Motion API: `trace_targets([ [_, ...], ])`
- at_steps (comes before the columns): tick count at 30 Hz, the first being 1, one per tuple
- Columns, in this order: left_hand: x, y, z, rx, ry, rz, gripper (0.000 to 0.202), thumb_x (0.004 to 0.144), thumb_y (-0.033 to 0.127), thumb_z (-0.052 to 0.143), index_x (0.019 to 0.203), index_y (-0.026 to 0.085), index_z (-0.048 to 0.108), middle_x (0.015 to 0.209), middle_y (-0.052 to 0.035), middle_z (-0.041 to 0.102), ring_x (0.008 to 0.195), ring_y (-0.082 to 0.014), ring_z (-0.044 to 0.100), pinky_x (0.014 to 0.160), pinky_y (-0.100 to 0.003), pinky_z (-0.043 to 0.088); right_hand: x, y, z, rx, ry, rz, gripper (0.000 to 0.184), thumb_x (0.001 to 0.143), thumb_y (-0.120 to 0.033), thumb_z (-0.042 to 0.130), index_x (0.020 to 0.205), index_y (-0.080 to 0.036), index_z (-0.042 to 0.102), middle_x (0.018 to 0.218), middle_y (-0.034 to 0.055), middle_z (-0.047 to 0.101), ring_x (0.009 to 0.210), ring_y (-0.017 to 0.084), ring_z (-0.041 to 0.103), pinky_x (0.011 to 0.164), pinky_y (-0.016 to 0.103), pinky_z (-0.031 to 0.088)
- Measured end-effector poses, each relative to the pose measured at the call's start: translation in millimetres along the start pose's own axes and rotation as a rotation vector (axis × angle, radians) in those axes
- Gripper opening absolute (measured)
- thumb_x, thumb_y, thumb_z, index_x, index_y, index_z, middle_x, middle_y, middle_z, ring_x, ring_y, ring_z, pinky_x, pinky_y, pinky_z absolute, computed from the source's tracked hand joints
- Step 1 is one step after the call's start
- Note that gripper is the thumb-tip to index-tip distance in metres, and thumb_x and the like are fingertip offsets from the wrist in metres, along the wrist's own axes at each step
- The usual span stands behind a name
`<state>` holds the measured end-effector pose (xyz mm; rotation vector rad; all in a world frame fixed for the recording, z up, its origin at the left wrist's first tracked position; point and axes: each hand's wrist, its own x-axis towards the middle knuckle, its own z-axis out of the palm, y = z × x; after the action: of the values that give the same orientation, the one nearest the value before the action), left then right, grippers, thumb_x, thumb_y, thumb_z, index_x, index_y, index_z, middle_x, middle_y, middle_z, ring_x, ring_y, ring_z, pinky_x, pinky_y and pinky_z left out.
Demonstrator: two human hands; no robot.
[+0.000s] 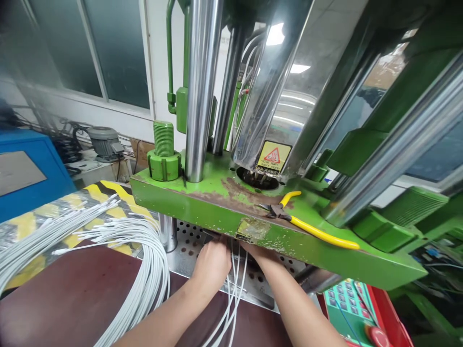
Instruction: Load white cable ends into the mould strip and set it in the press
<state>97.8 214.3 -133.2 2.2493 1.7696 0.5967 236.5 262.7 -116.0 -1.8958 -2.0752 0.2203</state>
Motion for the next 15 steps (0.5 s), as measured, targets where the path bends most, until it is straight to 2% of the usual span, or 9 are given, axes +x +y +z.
trace_targets([
  [3, 0.4, 0.4, 1.3, -0.006, 0.010, -0.004, 0.033, 0.082, 0.009, 0.037, 0.100, 0.010, 0.066, 0.074, -0.0122, 0.069, 0.068, -0.0225, 0.067, 0.062, -0.029, 0.051, -6.8, -5.5, 3.5, -0.032, -0.054, -0.022, 0.028, 0.090, -0.032, 0.039, 0.104, -0.023, 0.062, 0.121, 0.0058, 0.059, 0.119, 0.024, 0.045, 0.103, 0.035, 0.030],
  [8, -0.2, 0.7, 0.9, -0.009, 0.018, -0.003, 0.035, 0.083, 0.011, 0.036, 0.102, 0.010, 0.065, 0.075, -0.0122, 0.069, 0.068, -0.0230, 0.067, 0.061, -0.030, 0.051, -16.8, -12.7, -1.0, -0.071, -0.124, -0.018, 0.027, 0.086, -0.021, 0.038, 0.100, -0.020, 0.062, 0.111, 0.0087, 0.064, 0.113, 0.025, 0.051, 0.097, 0.036, 0.036],
  [11, -1.0, 0.6, -0.7, 0.001, 0.024, 0.001, 0.034, 0.083, 0.010, 0.036, 0.095, 0.011, 0.068, 0.075, -0.0118, 0.070, 0.068, -0.0218, 0.067, 0.061, -0.028, 0.050, -19.2, -12.3, -9.6, -0.076, -0.127, -0.018, 0.028, 0.085, -0.021, 0.037, 0.098, -0.021, 0.062, 0.109, 0.0078, 0.065, 0.112, 0.025, 0.052, 0.095, 0.035, 0.038],
  [15, -2.0, -0.3, -1.1, 0.009, 0.031, 0.012, 0.036, 0.082, 0.010, 0.035, 0.082, 0.012, 0.071, 0.074, -0.0118, 0.070, 0.067, -0.0218, 0.067, 0.059, -0.028, 0.050, -22.8, -7.2, -18.3, -0.088, -0.105, 0.008, 0.027, 0.082, -0.018, 0.040, 0.097, -0.021, 0.062, 0.109, 0.0088, 0.065, 0.108, 0.026, 0.055, 0.098, 0.038, 0.035],
])
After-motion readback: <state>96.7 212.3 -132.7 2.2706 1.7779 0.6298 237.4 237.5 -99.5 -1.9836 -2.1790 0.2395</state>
